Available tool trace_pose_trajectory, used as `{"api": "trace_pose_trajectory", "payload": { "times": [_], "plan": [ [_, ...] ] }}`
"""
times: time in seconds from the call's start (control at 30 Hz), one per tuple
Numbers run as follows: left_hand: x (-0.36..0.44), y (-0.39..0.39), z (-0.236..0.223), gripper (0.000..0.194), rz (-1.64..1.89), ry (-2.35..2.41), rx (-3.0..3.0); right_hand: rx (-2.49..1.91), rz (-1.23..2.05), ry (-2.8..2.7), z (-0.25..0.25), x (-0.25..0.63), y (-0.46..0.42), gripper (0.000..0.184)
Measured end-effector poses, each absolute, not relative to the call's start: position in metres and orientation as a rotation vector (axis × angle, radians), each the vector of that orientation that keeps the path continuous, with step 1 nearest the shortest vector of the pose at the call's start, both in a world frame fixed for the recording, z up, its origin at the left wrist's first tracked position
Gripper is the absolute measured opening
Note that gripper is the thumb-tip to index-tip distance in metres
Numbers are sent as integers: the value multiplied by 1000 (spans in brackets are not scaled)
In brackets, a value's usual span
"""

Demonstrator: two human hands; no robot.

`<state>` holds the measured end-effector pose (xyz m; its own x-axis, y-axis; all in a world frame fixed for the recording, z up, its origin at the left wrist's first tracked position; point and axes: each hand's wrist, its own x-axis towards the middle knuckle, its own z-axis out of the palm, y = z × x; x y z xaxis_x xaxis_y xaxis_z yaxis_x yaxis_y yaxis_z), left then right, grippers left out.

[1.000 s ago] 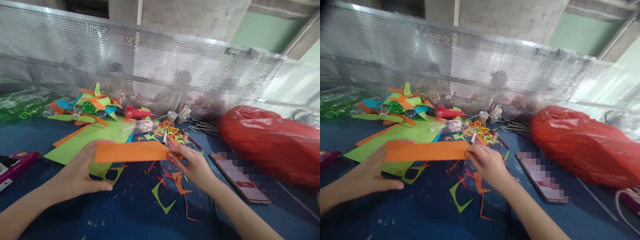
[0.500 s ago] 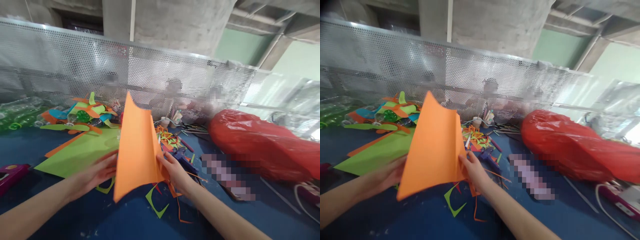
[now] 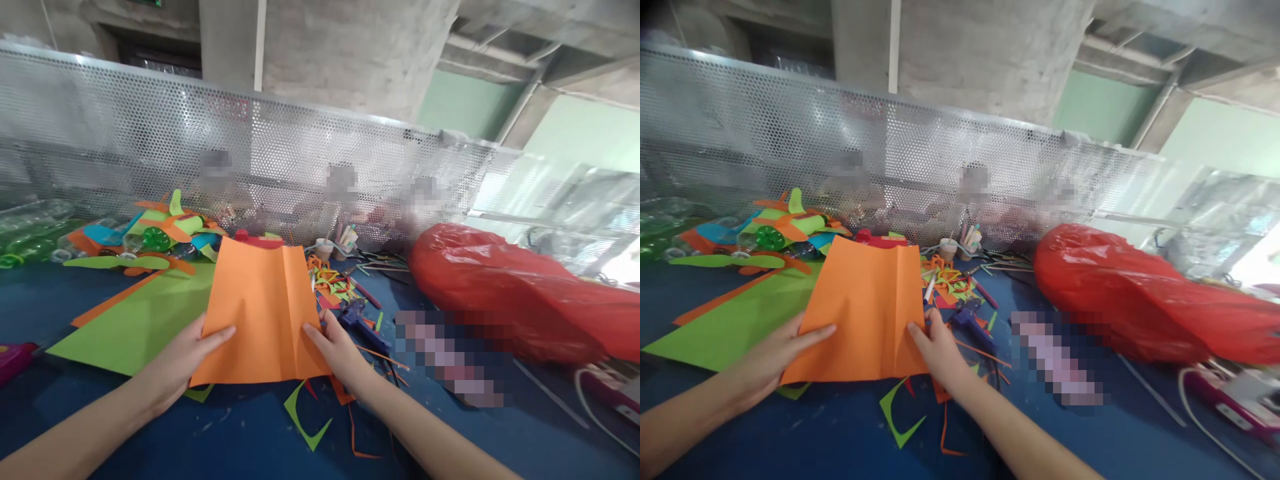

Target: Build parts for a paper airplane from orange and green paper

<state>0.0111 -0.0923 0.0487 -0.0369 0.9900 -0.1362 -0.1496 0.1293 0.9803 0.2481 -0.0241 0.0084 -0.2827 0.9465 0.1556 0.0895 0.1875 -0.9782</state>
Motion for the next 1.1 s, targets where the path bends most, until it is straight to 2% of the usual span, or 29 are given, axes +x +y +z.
{"api": "trace_pose_trajectory", "payload": {
  "times": [0.17,0.5,0.63,0.77,0.83,0.97,1.1],
  "plan": [
    [0,-88,49,69,1203,1149,1019,-974,1315,-1450,11,248,-23,39],
    [-5,-85,49,50,1138,1253,1010,-979,1413,-1341,18,244,-28,39],
    [-12,-78,44,46,1130,1238,968,-1086,1282,-1437,20,246,-27,40],
    [-19,-70,41,45,1175,1227,932,-1231,1133,-1660,37,253,-20,30],
    [-21,-67,40,43,1198,1248,908,-1420,836,-1854,49,261,-7,24],
    [-21,-62,39,39,1225,1274,874,-1645,563,-1900,66,280,45,9],
    [-21,-61,38,38,1208,1265,894,-1888,423,-1846,68,287,106,30]
  ]
}}
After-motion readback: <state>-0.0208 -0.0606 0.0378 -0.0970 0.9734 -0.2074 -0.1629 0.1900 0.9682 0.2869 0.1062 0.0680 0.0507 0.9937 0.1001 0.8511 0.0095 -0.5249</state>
